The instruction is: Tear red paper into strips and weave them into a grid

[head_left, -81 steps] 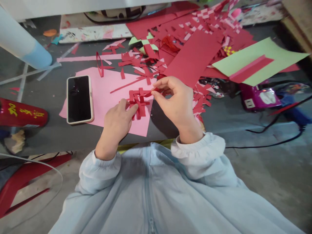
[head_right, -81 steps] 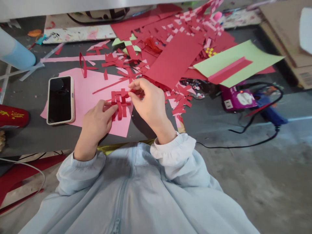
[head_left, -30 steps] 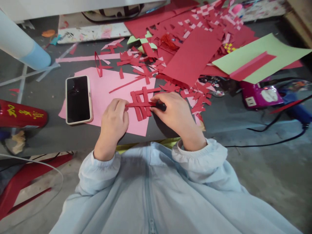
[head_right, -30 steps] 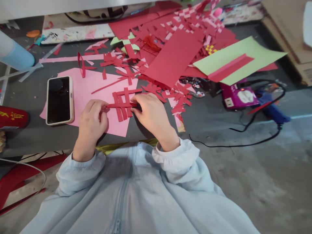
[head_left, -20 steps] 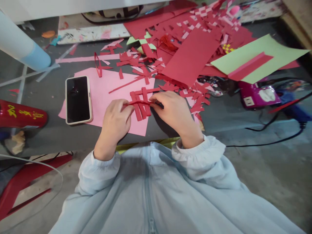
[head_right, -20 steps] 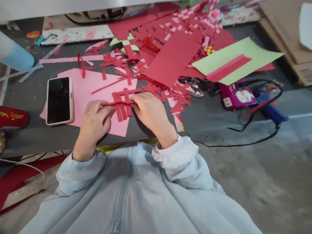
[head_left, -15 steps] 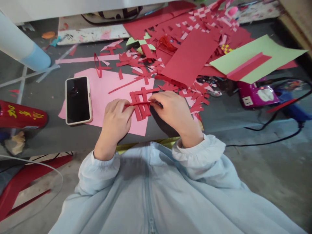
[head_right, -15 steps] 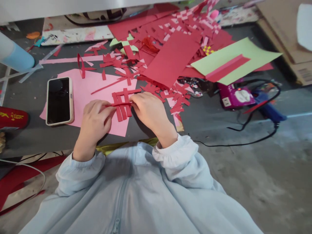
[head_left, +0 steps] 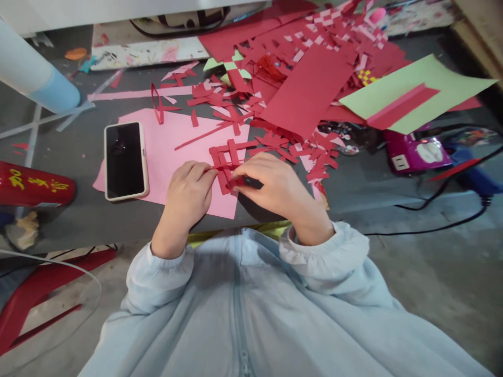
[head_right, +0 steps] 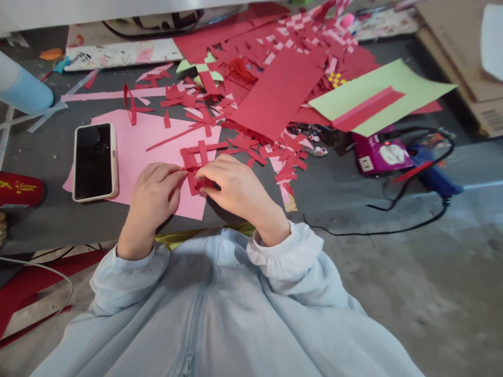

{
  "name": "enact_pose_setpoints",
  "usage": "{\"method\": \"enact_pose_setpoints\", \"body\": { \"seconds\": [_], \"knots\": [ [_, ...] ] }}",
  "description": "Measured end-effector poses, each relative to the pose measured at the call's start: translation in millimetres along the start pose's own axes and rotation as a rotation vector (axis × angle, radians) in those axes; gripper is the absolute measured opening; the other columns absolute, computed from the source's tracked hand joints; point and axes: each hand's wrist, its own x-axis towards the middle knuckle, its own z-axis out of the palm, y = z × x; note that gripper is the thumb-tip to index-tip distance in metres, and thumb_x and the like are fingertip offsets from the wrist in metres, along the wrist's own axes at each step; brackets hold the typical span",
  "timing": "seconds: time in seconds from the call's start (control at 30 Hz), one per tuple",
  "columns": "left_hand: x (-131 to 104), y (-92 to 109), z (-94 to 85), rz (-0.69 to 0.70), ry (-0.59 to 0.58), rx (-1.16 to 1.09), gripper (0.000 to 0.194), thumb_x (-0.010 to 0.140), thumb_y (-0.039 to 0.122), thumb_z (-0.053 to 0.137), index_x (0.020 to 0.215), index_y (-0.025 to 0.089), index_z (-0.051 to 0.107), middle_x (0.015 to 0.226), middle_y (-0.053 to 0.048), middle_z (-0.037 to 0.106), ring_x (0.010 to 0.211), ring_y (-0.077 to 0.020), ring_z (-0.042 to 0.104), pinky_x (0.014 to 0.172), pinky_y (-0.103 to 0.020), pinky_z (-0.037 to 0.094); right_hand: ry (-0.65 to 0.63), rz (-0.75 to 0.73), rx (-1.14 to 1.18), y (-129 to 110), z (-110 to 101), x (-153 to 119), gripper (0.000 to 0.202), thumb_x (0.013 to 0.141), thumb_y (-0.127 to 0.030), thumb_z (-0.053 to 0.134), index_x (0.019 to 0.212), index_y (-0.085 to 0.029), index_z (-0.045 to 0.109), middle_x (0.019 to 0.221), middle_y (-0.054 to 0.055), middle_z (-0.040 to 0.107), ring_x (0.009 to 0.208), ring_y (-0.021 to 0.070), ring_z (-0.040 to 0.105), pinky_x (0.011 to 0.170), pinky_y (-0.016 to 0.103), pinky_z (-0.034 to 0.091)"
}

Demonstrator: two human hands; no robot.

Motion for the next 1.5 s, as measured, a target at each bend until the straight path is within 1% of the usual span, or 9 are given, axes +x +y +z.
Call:
{"method": "enact_pose_setpoints", "body": {
  "seconds": [0.23,0.4,0.53,0.73,0.83,1.03,1.17,1.37,1.5],
  "knots": [
    [0,-1,1.4,0.005,0.020,-0.005,0.030,0.099,0.017,0.044,0.111,0.015,0.071,0.108,-0.011,0.072,0.100,-0.0253,0.061,0.088,-0.041,0.054,-0.084,0.010,0.019,5,6,-4,0.010,0.085,-0.023,0.073,0.094,-0.022,0.072,0.091,0.004,0.076,0.089,0.0213,0.063,0.078,0.034,0.050],
    [-1,-3,3.8,0.026,0.057,0.009,0.029,0.098,0.017,0.045,0.110,0.015,0.071,0.107,-0.010,0.072,0.099,-0.0251,0.061,0.086,-0.040,0.054,-0.075,-0.013,-0.021,7,8,-3,0.008,0.086,-0.022,0.072,0.094,-0.020,0.073,0.091,0.005,0.076,0.089,0.0219,0.063,0.077,0.033,0.050],
    [-2,-3,4.8,0.030,0.049,-0.003,0.028,0.098,0.016,0.047,0.112,0.014,0.071,0.107,-0.011,0.071,0.099,-0.0256,0.061,0.087,-0.040,0.053,-0.057,0.008,0.028,8,10,-2,0.007,0.086,-0.018,0.071,0.092,-0.021,0.073,0.092,0.003,0.077,0.090,0.0207,0.064,0.077,0.032,0.050],
    [-2,-2,5.3,0.036,0.061,0.041,0.027,0.100,0.025,0.048,0.110,0.018,0.072,0.105,-0.010,0.070,0.096,-0.0249,0.062,0.082,-0.040,0.052,-0.046,0.050,0.111,10,11,2,0.006,0.083,-0.018,0.075,0.088,-0.021,0.072,0.087,0.002,0.076,0.085,0.0191,0.064,0.077,0.031,0.049],
    [-3,-3,6.0,0.064,0.077,0.031,0.024,0.098,0.024,0.051,0.108,0.020,0.073,0.106,-0.010,0.070,0.096,-0.0251,0.061,0.081,-0.041,0.051,-0.041,0.075,0.161,12,12,3,0.008,0.082,-0.019,0.076,0.088,-0.021,0.073,0.087,0.002,0.077,0.084,0.0186,0.065,0.077,0.031,0.049],
    [-5,-5,7.4,0.187,0.096,-0.082,0.025,0.097,0.022,0.051,0.104,0.022,0.075,0.105,-0.009,0.071,0.098,-0.0238,0.063,0.085,-0.042,0.052,-0.047,0.142,0.231,12,11,6,0.009,0.080,-0.015,0.075,0.086,-0.021,0.074,0.084,0.002,0.077,0.082,0.0185,0.066,0.076,0.031,0.050],
    [-4,-5,6.9,0.208,0.096,-0.083,0.025,0.097,0.022,0.051,0.101,0.021,0.076,0.102,-0.009,0.072,0.095,-0.0234,0.065,0.083,-0.041,0.052,-0.045,0.150,0.264,13,11,6,0.010,0.081,-0.014,0.073,0.087,-0.021,0.074,0.085,0.002,0.077,0.083,0.0184,0.066,0.078,0.032,0.051],
    [-4,-4,5.5,0.214,0.074,-0.121,0.025,0.097,0.021,0.050,0.099,0.022,0.075,0.103,-0.009,0.073,0.096,-0.0233,0.065,0.084,-0.042,0.052,-0.056,0.131,0.235,14,7,2,0.010,0.083,-0.014,0.070,0.088,-0.022,0.074,0.089,0.002,0.078,0.088,0.0192,0.068,0.080,0.033,0.052],
    [-4,-4,5.6,0.216,0.043,-0.119,0.025,0.097,0.022,0.050,0.098,0.022,0.075,0.104,-0.009,0.073,0.096,-0.0239,0.065,0.084,-0.042,0.052,-0.076,0.080,0.155,12,3,-1,0.009,0.085,-0.019,0.070,0.093,-0.021,0.073,0.092,0.004,0.077,0.090,0.0201,0.068,0.080,0.033,0.051]
  ]
}}
